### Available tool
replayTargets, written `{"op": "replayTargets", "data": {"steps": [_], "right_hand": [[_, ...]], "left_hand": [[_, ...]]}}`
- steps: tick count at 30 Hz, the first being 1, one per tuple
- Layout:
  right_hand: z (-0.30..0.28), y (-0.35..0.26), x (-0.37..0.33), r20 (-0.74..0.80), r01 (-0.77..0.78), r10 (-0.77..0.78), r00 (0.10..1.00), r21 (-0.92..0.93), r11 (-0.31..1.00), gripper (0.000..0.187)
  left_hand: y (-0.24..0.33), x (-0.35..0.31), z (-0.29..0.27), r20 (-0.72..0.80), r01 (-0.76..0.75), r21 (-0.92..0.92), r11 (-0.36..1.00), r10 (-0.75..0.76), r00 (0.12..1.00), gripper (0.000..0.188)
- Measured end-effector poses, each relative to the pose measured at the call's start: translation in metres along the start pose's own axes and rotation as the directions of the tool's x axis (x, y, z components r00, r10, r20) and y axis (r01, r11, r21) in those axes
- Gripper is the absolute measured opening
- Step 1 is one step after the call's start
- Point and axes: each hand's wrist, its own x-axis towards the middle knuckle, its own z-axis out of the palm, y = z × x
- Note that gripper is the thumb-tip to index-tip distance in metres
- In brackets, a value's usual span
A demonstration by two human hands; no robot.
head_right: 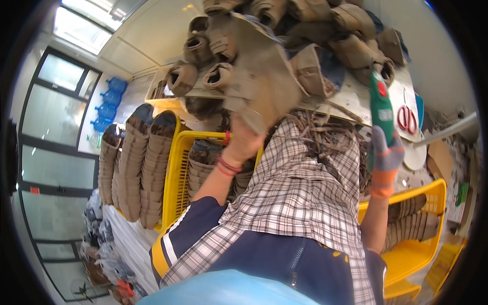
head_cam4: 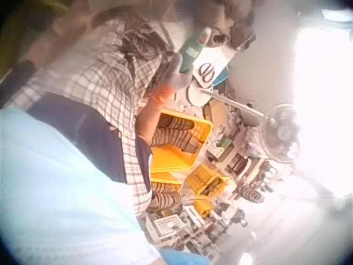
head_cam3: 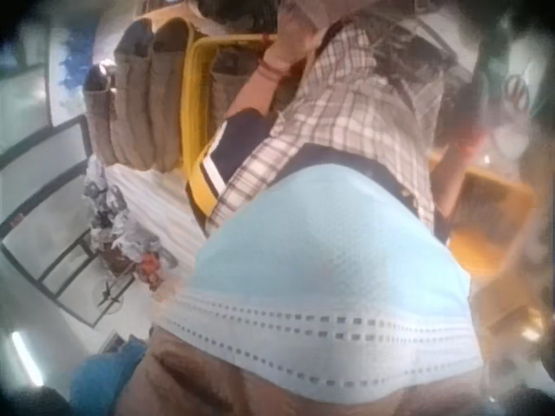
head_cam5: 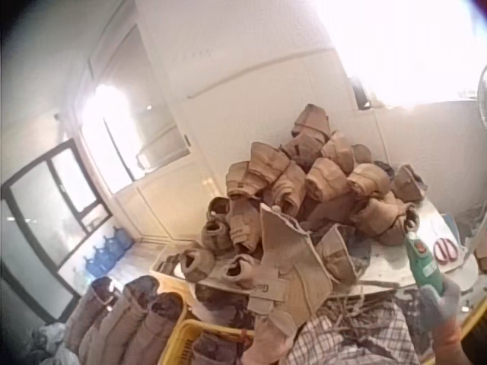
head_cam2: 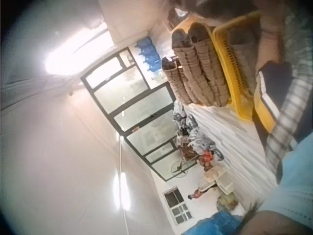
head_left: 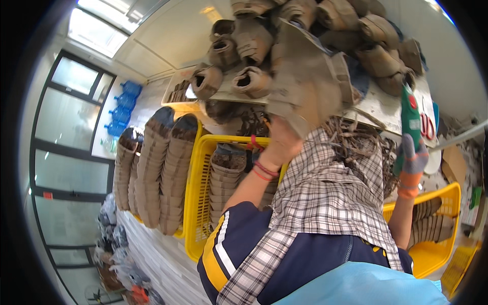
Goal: The person repeatedly picks up beige shoe uppers from a table, uses a green electric rotary cutter to trim the edges, and places the finished pieces into a yellow basket. The process is repeated for multiple items in a continuous workflow.
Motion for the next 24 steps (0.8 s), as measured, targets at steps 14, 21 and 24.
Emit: {"op": "replayTargets", "data": {"steps": [14, 21, 24], "right_hand": [[-0.048, 0.048, -0.023, -0.062, -0.162, 0.157, 0.986, -0.081, 0.984, 0.023], [-0.058, 0.057, -0.030, -0.079, -0.172, 0.162, 0.984, -0.135, 0.976, 0.025], [-0.057, 0.057, -0.031, -0.099, -0.189, 0.178, 0.979, -0.107, 0.976, 0.025]], "left_hand": [[-0.342, 0.003, -0.105, 0.181, 0.243, 0.814, 0.527, -0.629, 0.756, 0.024], [-0.369, 0.034, -0.116, 0.217, 0.324, 0.840, 0.436, -0.816, 0.535, 0.032], [-0.378, 0.025, -0.116, 0.227, 0.405, 0.789, 0.462, -0.832, 0.507, 0.030]]}}
